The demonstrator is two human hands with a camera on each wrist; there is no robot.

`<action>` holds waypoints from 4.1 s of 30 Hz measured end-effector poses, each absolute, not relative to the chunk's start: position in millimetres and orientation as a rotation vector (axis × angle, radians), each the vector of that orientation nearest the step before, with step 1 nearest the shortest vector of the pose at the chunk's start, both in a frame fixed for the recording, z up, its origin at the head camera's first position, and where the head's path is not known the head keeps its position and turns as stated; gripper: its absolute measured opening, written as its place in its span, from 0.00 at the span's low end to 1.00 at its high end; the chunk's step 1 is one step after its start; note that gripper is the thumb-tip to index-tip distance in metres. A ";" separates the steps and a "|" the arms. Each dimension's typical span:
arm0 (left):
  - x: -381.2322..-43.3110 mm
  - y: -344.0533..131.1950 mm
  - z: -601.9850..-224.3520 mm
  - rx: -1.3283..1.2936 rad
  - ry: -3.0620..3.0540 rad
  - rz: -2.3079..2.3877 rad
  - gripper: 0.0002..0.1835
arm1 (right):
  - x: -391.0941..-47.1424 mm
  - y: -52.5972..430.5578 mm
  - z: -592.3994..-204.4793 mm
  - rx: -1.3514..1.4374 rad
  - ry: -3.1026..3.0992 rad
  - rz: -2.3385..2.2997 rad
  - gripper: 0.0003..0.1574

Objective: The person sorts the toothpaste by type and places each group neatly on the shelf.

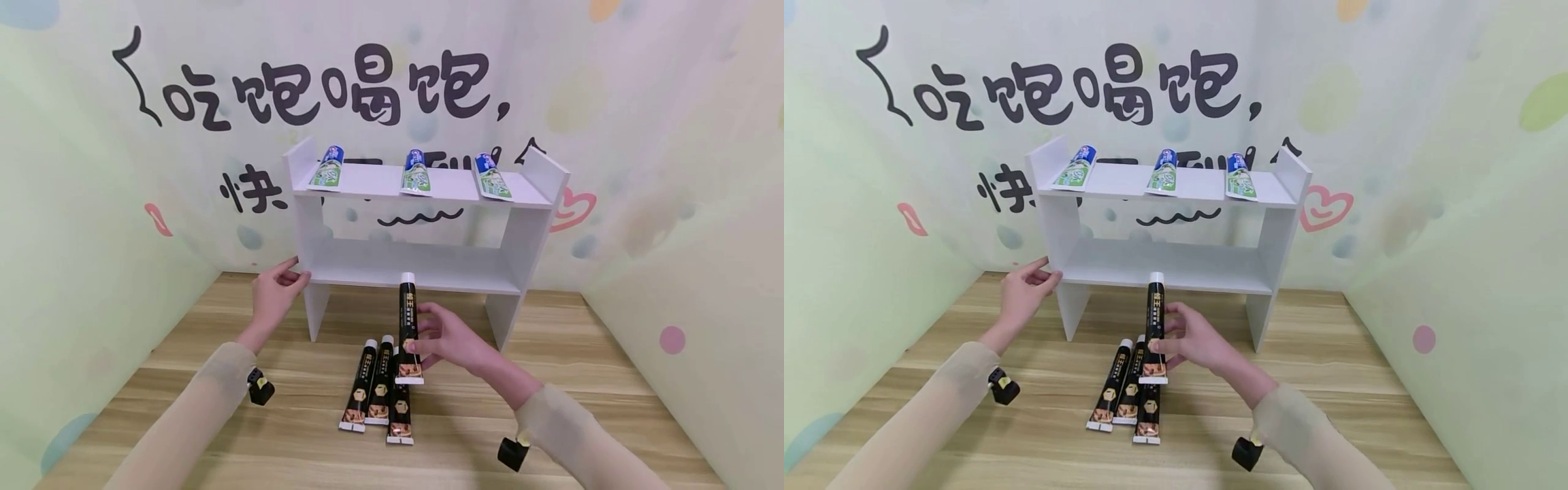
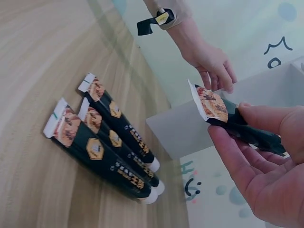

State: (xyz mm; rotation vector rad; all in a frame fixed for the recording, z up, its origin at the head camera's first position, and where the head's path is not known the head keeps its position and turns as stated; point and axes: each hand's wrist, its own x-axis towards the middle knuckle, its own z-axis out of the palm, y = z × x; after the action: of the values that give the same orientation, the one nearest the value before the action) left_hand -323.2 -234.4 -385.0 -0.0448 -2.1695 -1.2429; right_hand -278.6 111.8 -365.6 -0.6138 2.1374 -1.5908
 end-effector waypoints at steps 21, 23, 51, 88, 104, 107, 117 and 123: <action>-321.7 -233.7 -383.4 -0.041 -2.168 -1.255 0.23 | -311.5 74.2 -323.6 -0.644 2.320 -1.623 0.50; -321.8 -233.7 -383.4 -0.041 -2.164 -1.257 0.23 | -316.1 69.4 -322.8 -0.657 2.328 -1.640 0.51; -323.1 -232.1 -383.9 -0.035 -2.153 -1.262 0.23 | -382.0 5.2 -320.4 -0.714 2.535 -1.700 0.48; -324.7 -231.9 -383.0 -0.029 -2.160 -1.277 0.23 | -403.7 -27.3 -328.5 -0.911 2.597 -1.428 0.61; -325.6 -232.4 -383.2 -0.024 -2.163 -1.254 0.22 | -400.3 -24.8 -323.7 -0.995 2.667 -1.129 0.64; -325.0 -232.4 -384.5 -0.045 -2.157 -1.259 0.23 | -399.2 -25.5 -322.9 -0.990 2.691 -1.091 0.63; -325.3 -231.9 -384.9 -0.045 -2.160 -1.257 0.23 | -399.1 -25.5 -323.2 -0.996 2.734 -1.036 0.54; -324.6 -230.8 -383.7 -0.019 -2.175 -1.257 0.22 | -401.0 -24.5 -327.3 -0.995 2.747 -1.075 0.50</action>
State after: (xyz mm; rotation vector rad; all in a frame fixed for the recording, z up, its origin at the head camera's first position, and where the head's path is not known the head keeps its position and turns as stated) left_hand -324.6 -230.8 -383.7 -0.0187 -2.1746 -1.2569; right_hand -401.0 -24.5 -327.3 -0.9948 2.7471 -1.0752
